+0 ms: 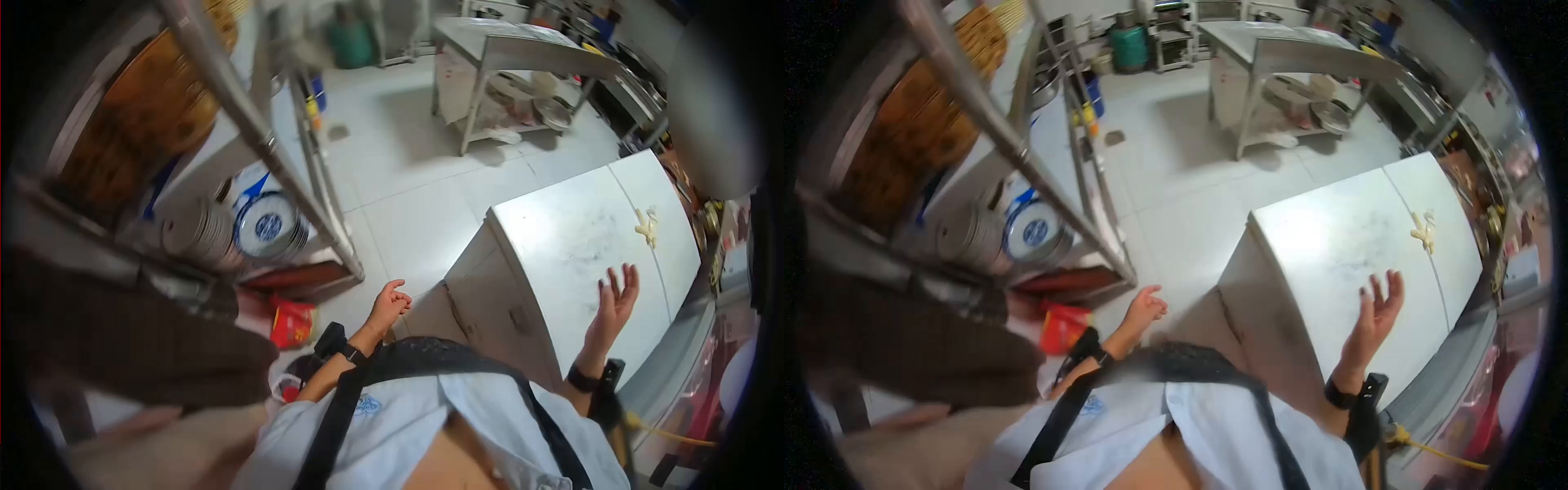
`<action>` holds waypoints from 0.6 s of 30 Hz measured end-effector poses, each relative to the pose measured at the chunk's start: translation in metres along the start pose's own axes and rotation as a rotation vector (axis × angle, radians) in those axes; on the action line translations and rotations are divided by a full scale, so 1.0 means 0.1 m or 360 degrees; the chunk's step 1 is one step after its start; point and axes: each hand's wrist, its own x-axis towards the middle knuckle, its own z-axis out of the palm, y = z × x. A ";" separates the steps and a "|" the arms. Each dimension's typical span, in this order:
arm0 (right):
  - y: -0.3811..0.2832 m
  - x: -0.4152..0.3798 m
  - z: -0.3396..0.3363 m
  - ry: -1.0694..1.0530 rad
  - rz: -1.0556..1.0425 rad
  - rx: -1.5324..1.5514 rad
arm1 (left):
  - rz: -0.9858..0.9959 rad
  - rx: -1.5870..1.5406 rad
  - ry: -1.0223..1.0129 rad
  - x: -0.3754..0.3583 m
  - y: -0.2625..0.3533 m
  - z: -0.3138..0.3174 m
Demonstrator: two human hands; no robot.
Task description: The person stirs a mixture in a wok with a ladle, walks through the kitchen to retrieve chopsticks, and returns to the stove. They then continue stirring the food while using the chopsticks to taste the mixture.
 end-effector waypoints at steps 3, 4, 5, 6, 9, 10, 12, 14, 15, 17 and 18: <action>0.30 -0.10 0.18 0.0120 0.0338 -0.0061 | -0.0111 0.0119 -0.0195 0.59 0.32 -0.11; 0.38 -0.19 0.25 0.0121 0.0460 -0.0098 | -0.0196 0.0188 -0.0218 0.74 0.36 -0.15; 0.40 -0.15 0.21 0.0103 0.0551 -0.0185 | -0.0279 0.0201 -0.0269 0.93 0.29 0.00; 0.43 -0.10 0.23 0.0161 0.0519 -0.0201 | -0.0302 0.0172 -0.0316 1.21 0.24 0.06; 0.58 -0.04 0.33 0.0244 0.0639 -0.0294 | -0.0517 0.0244 -0.0399 1.71 0.41 0.20; 0.66 0.01 0.36 0.0314 0.0685 -0.0302 | -0.0547 0.0298 -0.0408 1.93 0.46 0.23; 0.82 0.08 0.37 0.0414 0.0757 -0.0323 | -0.0550 0.0398 -0.0411 2.33 0.47 0.18; 1.04 0.25 0.51 0.0427 0.0842 -0.0376 | -0.0530 0.0660 -0.0321 2.77 0.63 0.19; 1.09 0.28 0.60 0.0475 0.0870 -0.0354 | -0.0540 0.0717 -0.0335 2.89 0.73 0.13; 1.18 0.46 0.74 0.0467 0.0925 -0.0347 | -0.0548 0.0777 -0.0249 3.21 0.91 0.06; 1.23 0.54 0.77 0.0497 0.0933 -0.0345 | -0.0551 0.0802 -0.0268 3.38 0.94 -0.01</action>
